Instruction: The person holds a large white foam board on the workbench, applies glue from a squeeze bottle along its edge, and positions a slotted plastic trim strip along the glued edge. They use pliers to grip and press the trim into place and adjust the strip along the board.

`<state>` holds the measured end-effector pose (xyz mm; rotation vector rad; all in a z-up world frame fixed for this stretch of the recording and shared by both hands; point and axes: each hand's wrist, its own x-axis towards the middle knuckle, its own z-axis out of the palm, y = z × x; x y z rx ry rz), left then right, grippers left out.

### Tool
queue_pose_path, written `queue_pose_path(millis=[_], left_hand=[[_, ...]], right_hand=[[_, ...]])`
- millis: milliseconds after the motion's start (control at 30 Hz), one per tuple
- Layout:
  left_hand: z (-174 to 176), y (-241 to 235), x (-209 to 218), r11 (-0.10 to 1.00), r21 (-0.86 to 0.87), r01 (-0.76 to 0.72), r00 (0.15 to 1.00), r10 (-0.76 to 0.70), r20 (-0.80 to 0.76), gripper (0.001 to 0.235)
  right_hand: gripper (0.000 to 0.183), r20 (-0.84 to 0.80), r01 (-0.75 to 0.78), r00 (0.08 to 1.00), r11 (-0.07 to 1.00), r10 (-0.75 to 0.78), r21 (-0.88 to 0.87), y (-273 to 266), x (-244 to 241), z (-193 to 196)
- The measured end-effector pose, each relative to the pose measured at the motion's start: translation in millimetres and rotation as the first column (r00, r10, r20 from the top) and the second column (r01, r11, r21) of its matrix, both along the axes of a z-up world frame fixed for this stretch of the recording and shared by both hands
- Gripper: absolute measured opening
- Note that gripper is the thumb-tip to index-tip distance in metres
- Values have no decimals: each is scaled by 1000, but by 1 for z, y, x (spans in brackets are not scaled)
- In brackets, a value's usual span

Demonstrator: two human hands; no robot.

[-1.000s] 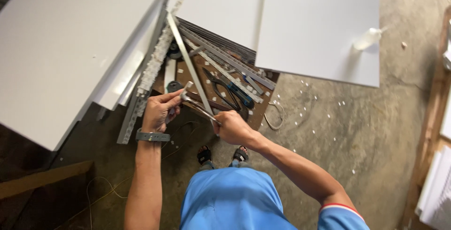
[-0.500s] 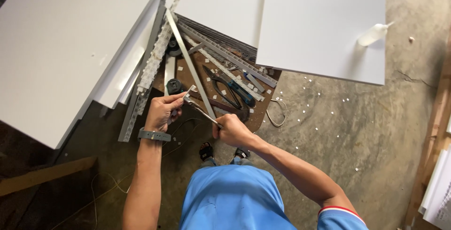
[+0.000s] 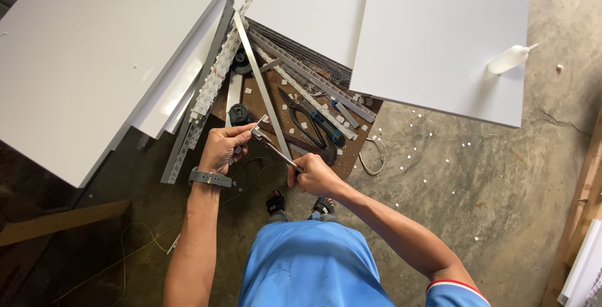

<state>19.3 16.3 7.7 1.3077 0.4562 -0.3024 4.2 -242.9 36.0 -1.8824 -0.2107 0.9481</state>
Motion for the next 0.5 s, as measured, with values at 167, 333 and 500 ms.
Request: queue_pose_path(millis=[167,333,500], left_hand=[[-2,0,0,999,48,18,1000,-18,8,21],[1,-3,-1,998,60,16,1000,-16,4,20],[0,-5,-1,998,63,24,1000,-24,1,22]], right_hand=[[26,-35,5,999,999,-4,33,-2,0,-6],[26,-80,9,997,999,-6,43,-4,1,-10],[26,-64,2,998,999,0,44,-8,0,-13]])
